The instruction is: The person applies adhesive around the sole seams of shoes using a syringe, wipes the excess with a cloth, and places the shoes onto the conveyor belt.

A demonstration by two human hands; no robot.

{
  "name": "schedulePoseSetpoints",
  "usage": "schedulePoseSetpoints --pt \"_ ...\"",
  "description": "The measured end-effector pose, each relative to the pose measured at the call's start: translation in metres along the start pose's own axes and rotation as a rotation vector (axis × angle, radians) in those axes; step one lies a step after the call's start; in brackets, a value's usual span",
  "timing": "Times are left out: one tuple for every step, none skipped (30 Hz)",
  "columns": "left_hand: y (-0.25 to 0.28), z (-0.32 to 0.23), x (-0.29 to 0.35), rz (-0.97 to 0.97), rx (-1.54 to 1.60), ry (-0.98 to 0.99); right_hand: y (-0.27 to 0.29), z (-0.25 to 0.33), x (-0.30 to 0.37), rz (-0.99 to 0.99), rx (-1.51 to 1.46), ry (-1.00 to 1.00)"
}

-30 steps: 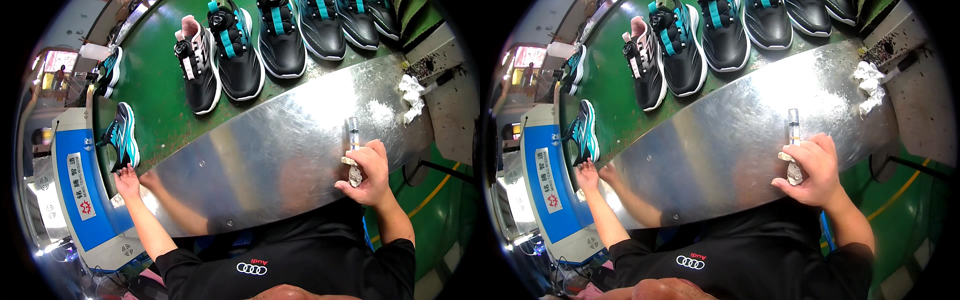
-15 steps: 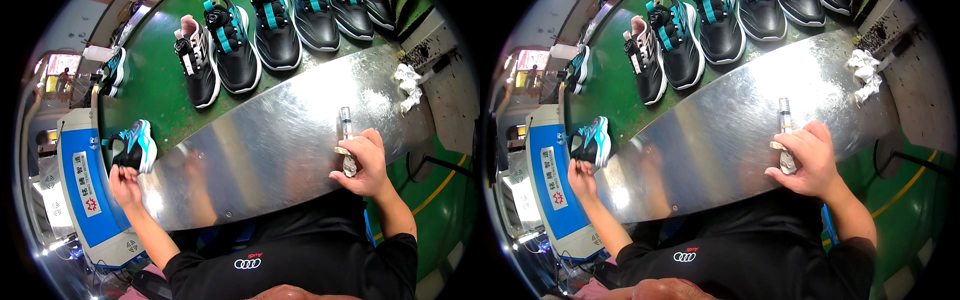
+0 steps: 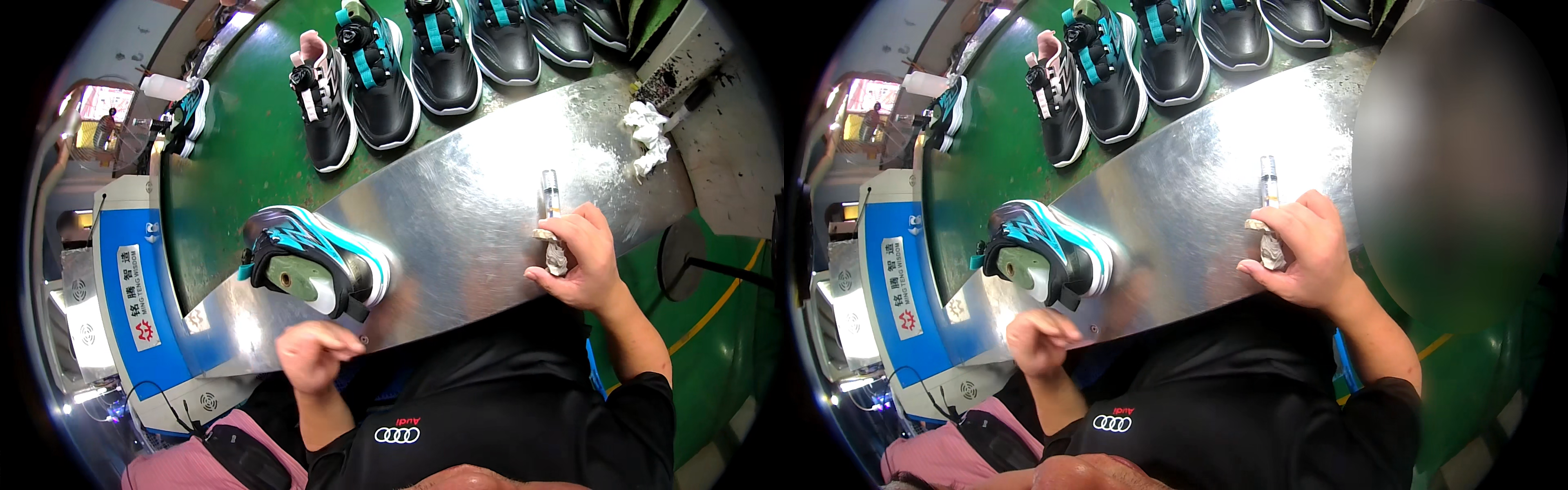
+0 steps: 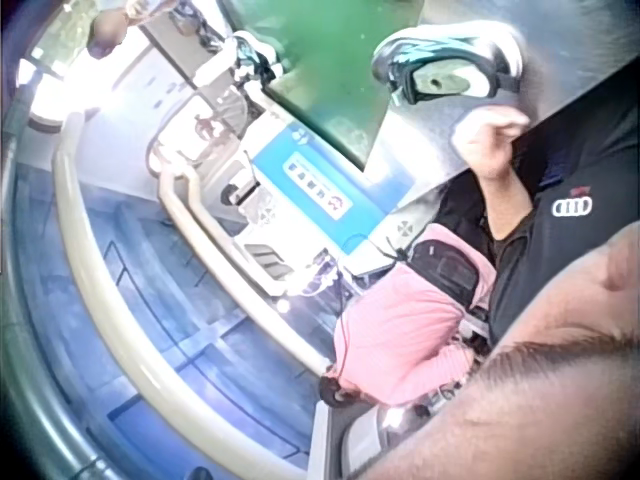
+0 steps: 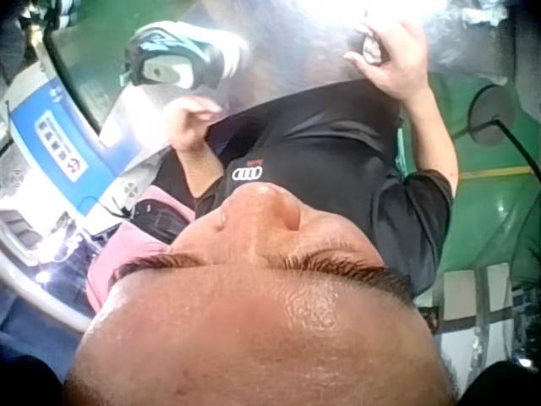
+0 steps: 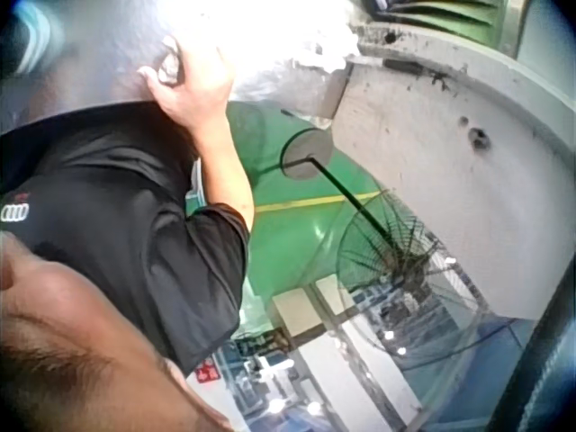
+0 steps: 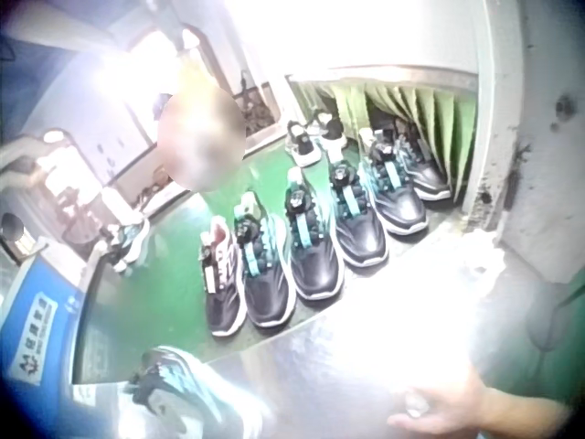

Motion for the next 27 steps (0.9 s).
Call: schedulePoseSetpoints --pt "0.024 0.0 -0.006 -0.081 0.046 0.009 0.003 -0.001 0.002 0.001 -0.019 -0.034" --pt "0.052 -0.002 -0.012 -0.162 0.092 0.014 0.008 0.001 0.003 -0.005 -0.021 -0.032" --pt "0.084 -0.005 -0.02 -0.266 0.038 0.0 0.012 0.003 0.002 0.0 -0.031 -0.072" --pt "0.112 -0.002 -0.03 -0.365 -0.006 -0.008 0.017 0.002 0.004 0.007 -0.029 -0.114" --pt "0.131 0.001 -0.04 -0.516 -0.069 0.004 0.023 -0.001 0.007 -0.008 -0.01 -0.096" --pt "0.148 0.008 -0.05 -0.664 -0.128 0.021 0.028 -0.002 0.01 -0.006 -0.003 -0.096" --pt "0.159 0.014 -0.063 -0.66 -0.121 0.019 0.037 -0.004 0.012 -0.025 0.002 -0.192" --pt "0.171 0.026 -0.075 -0.664 -0.185 0.066 0.044 -0.008 0.015 -0.043 0.006 -0.287" --pt "0.179 0.034 -0.087 -0.665 -0.246 0.117 0.048 -0.012 0.017 -0.059 -0.009 -0.315" --pt "0.184 0.031 -0.097 -0.664 -0.239 0.119 0.05 -0.014 0.02 -0.058 -0.002 -0.312" --pt "0.188 0.031 -0.106 -0.603 -0.349 0.198 0.052 -0.018 0.022 -0.08 -0.072 -0.372" --pt "0.187 0.034 -0.111 -0.542 -0.454 0.276 0.055 -0.02 0.022 -0.1 -0.141 -0.428" --pt "0.176 0.03 -0.116 -0.496 -0.547 0.315 0.058 -0.02 0.02 -0.003 -0.054 -0.457" --pt "0.165 0.028 -0.118 -0.499 -0.532 0.317 0.059 -0.013 0.015 -0.021 -0.012 -0.326" --pt "0.154 0.022 -0.116 -0.505 -0.474 0.33 0.059 -0.008 0.013 0.004 -0.022 -0.312" --pt "0.149 0.02 -0.116 -0.514 -0.416 0.342 0.058 -0.002 0.012 0.031 -0.034 -0.296" --pt "0.158 0.023 -0.119 -0.491 -0.312 0.322 0.059 0.003 0.01 0.035 -0.051 -0.297" --pt "0.137 0.018 -0.118 -0.516 -0.131 0.337 0.055 0.003 0.013 0.036 -0.088 -0.314" --pt "0.12 0.016 -0.122 -0.504 0.052 0.379 0.057 0.007 0.012 0.027 -0.114 -0.317" --pt "0.107 0.008 -0.128 -0.471 0.057 0.325 0.056 0.008 0.012 0.02 -0.152 -0.316" --pt "0.093 0.002 -0.137 -0.379 0.059 0.246 0.057 0.008 0.013 0.025 -0.177 -0.333" --pt "0.059 -0.012 -0.137 -0.414 0.067 0.167 0.057 0.005 0.017 0.033 -0.222 -0.392" --pt "0.042 -0.019 -0.136 -0.369 0.107 0.09 0.055 0.006 0.014 0.041 -0.251 -0.38" --pt "0.029 -0.02 -0.134 -0.32 0.15 0.022 0.054 0.007 0.013 0.05 -0.271 -0.376" --pt "0.017 -0.023 -0.13 -0.311 0.193 -0.022 0.053 0.011 0.009 0.059 -0.298 -0.379" --pt "0.009 -0.022 -0.124 -0.3 0.237 -0.066 0.051 0.015 0.002 0.08 -0.338 -0.359" --pt "0.004 -0.024 -0.115 -0.292 0.242 -0.087 0.046 0.019 -0.004 0.088 -0.409 -0.348"
Point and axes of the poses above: each hand's wrist, its own x-axis away from the middle knuckle, its own y-axis out of the back of the hand, z = x × y, the point moved 5 cm from there along -x, towards the middle knuckle, and after that the axes turned 12 degrees about -z, right-handed, at the moved point
